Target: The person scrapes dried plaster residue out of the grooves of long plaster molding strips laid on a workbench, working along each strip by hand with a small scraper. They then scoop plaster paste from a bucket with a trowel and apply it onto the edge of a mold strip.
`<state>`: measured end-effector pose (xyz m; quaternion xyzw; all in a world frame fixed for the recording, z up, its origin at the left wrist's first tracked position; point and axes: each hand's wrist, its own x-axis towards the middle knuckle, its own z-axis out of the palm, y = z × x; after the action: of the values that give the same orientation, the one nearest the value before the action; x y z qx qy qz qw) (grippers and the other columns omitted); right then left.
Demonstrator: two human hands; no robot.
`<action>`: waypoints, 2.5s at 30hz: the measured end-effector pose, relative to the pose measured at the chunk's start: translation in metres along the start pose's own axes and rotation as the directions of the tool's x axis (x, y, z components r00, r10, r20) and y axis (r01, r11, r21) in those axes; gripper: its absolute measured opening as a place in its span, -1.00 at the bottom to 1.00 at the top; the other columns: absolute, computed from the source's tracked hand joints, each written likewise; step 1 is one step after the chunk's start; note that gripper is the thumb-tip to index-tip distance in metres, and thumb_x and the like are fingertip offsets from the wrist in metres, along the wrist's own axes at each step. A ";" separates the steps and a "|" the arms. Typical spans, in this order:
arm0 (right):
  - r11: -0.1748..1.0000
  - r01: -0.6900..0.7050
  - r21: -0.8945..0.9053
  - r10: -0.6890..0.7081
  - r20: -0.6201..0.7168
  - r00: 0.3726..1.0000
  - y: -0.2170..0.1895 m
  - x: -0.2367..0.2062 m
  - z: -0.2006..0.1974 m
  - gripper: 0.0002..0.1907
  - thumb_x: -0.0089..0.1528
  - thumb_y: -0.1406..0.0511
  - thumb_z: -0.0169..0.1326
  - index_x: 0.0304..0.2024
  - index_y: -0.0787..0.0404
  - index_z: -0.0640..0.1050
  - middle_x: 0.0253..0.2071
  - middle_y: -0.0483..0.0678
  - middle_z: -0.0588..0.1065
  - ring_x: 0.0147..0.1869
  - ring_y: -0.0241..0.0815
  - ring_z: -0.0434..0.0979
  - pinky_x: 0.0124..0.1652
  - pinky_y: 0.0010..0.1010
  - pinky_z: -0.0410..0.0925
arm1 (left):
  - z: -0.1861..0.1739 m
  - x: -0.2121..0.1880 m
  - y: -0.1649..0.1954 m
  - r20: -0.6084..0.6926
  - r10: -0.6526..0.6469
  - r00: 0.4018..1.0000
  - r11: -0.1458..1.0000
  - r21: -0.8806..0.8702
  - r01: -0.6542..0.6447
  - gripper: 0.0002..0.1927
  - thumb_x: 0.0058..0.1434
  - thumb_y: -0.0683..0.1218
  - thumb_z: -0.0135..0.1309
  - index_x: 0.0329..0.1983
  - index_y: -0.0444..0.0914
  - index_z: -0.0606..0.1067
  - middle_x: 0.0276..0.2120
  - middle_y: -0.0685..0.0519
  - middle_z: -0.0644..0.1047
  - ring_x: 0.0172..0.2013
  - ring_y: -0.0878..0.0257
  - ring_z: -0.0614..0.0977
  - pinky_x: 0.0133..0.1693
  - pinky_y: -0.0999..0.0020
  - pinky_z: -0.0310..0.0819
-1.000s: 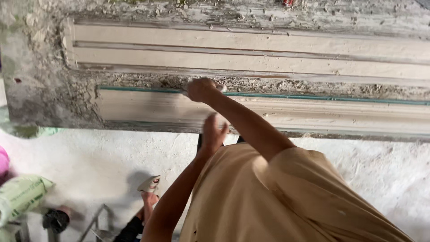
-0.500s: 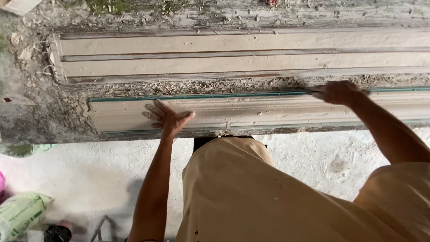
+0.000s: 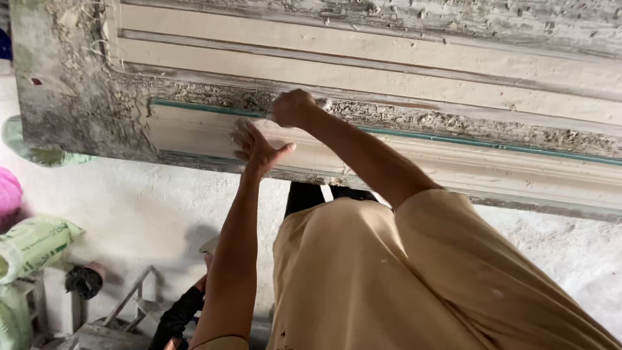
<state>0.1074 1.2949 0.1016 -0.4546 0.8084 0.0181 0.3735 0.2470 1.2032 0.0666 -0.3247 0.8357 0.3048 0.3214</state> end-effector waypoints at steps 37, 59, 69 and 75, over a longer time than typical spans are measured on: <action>0.994 -0.096 -0.052 0.105 0.206 0.973 -0.068 0.086 -0.031 -0.55 0.46 0.02 -0.39 0.33 -0.23 0.37 -0.08 -0.18 0.49 -0.43 -0.22 0.50 -0.59 -0.32 0.33 | -0.151 0.100 -0.219 0.034 0.214 0.976 0.963 0.161 -0.217 0.50 0.03 0.61 0.12 0.52 -0.38 -0.46 0.50 -0.37 -0.44 0.43 -0.55 -0.42 0.29 -0.57 -0.55; 0.757 -0.503 0.417 0.589 -0.102 0.802 -0.003 -0.062 0.094 -0.53 0.51 0.01 -0.19 0.29 0.10 0.48 -0.22 0.14 0.61 -0.31 0.00 0.55 -0.27 -0.05 0.46 | -0.148 0.075 -0.253 -0.250 0.394 0.884 0.917 0.044 -0.396 0.08 0.20 0.23 0.18 0.61 -0.17 -0.12 0.56 -0.18 -0.05 0.51 -0.36 -0.09 0.35 -0.48 -0.25; 0.928 -0.367 0.070 0.373 -0.205 0.905 -0.006 -0.022 0.058 -0.53 0.46 0.12 -0.25 0.43 -0.17 0.30 -0.02 0.23 0.52 -0.17 0.10 0.63 -0.66 -0.33 0.42 | -0.119 0.048 -0.230 -0.313 0.314 0.896 0.949 0.072 -0.307 0.00 0.18 0.14 0.17 0.57 -0.22 -0.03 0.48 -0.37 -0.03 0.44 -0.43 -0.01 0.38 -0.30 -0.11; 0.960 -0.270 0.070 0.279 -0.234 0.931 -0.097 0.116 0.015 -0.64 0.38 0.27 -0.20 0.08 0.40 0.41 -0.29 0.20 0.39 -0.58 -0.18 0.39 -0.74 -0.34 0.40 | -0.122 0.035 -0.241 -0.524 0.462 0.716 0.867 0.097 -0.488 -0.36 0.35 0.01 0.09 0.41 -0.30 0.21 0.36 -0.36 0.24 0.35 -0.29 0.29 0.28 -0.17 0.24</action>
<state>0.1528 1.1598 0.0485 -0.3289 0.9036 -0.0003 0.2745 0.3634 0.9584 0.0428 -0.1781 0.9385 0.2952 -0.0191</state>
